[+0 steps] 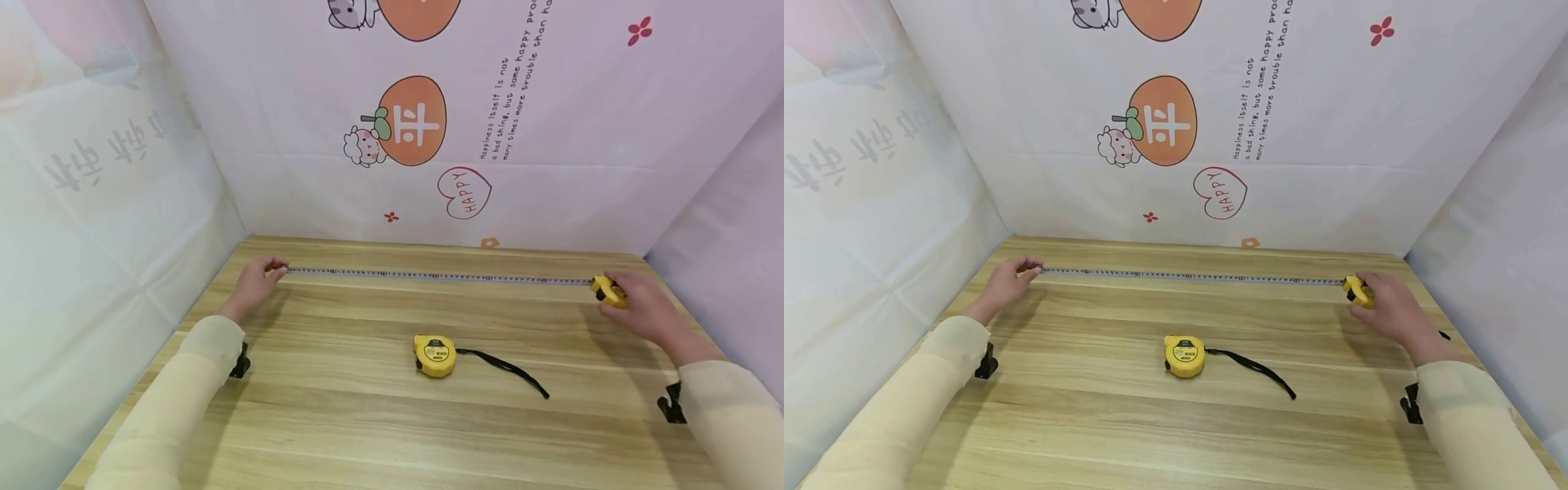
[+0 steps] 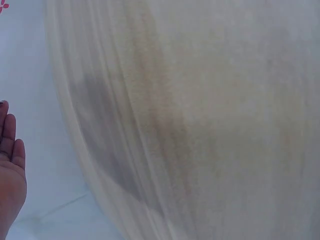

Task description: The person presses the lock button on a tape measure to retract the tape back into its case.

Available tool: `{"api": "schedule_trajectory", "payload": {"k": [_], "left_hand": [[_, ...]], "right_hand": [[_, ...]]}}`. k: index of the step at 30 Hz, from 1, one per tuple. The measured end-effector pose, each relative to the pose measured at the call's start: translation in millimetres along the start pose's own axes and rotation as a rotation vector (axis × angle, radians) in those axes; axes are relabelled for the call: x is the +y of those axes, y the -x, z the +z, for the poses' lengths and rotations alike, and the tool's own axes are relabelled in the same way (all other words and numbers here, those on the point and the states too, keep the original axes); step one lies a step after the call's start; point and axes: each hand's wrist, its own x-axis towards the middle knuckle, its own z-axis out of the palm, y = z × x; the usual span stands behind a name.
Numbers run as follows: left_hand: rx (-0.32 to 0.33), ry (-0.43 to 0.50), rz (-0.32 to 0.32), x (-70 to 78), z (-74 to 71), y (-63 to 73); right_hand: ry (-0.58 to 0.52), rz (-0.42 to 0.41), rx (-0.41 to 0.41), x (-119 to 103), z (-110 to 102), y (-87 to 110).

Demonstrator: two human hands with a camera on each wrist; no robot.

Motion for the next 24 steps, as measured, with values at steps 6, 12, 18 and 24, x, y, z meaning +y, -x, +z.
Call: {"api": "schedule_trajectory", "payload": {"k": [6, 12, 18, 24], "left_hand": [[0.0, 0.056, -0.028, 6.4, -5.5, 1.6], [0.007, 0.097, -0.02, 11.5, -9.2, 0.9], [0.032, 0.115, 0.002, 12.6, -12.6, -1.5], [0.061, 0.13, 0.007, 15.0, -15.4, -4.1]], "right_hand": [[-0.004, 0.012, 0.003, -2, -13, -0.4], [-0.02, 0.026, 0.011, -6, -23, 0.1], [-0.027, 0.042, -0.012, -9, -33, 0.8], [-0.032, 0.057, -0.035, -9, -39, 0.4]]}}
